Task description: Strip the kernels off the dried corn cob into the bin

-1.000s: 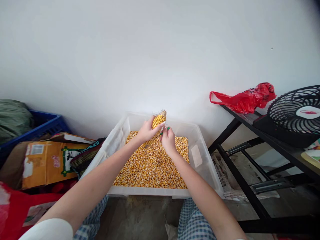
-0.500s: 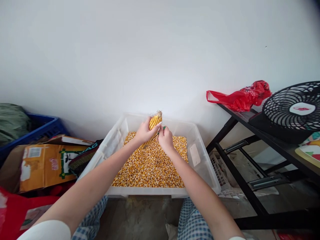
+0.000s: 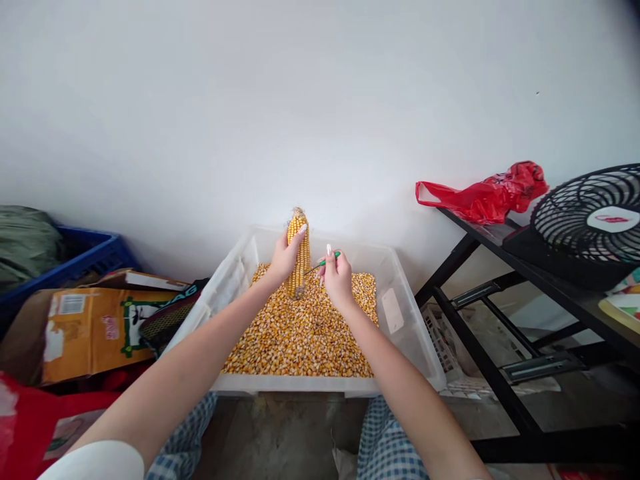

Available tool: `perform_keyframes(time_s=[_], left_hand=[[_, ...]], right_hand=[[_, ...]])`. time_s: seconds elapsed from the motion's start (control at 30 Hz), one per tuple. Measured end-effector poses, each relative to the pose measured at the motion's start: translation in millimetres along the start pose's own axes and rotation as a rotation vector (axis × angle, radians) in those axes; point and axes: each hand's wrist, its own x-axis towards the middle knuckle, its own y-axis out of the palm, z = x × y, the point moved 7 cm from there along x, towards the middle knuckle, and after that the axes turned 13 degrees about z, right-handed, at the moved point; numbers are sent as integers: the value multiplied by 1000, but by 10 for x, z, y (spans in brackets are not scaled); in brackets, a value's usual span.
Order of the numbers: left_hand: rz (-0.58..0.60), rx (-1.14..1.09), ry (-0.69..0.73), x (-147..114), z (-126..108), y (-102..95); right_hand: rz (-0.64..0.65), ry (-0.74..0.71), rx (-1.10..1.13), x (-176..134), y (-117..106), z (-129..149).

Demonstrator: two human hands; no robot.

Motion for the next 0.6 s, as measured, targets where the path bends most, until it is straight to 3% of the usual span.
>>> perform_keyframes(time_s=[0.17,0.37,0.47,0.6], left_hand=[[-79,-227,-97,53,134,-113],[-176,-468,-264,97,388,-228],[-227,-561,-328,87,458,-276],[-288,-659,-337,89,474,-392]], right_hand=[[-20,-38,151,-14,-39,83],[63,-29,174,-42,57,101],[99,-43,23,-38,42,136],[252,-83,-480,-49,95,272]])
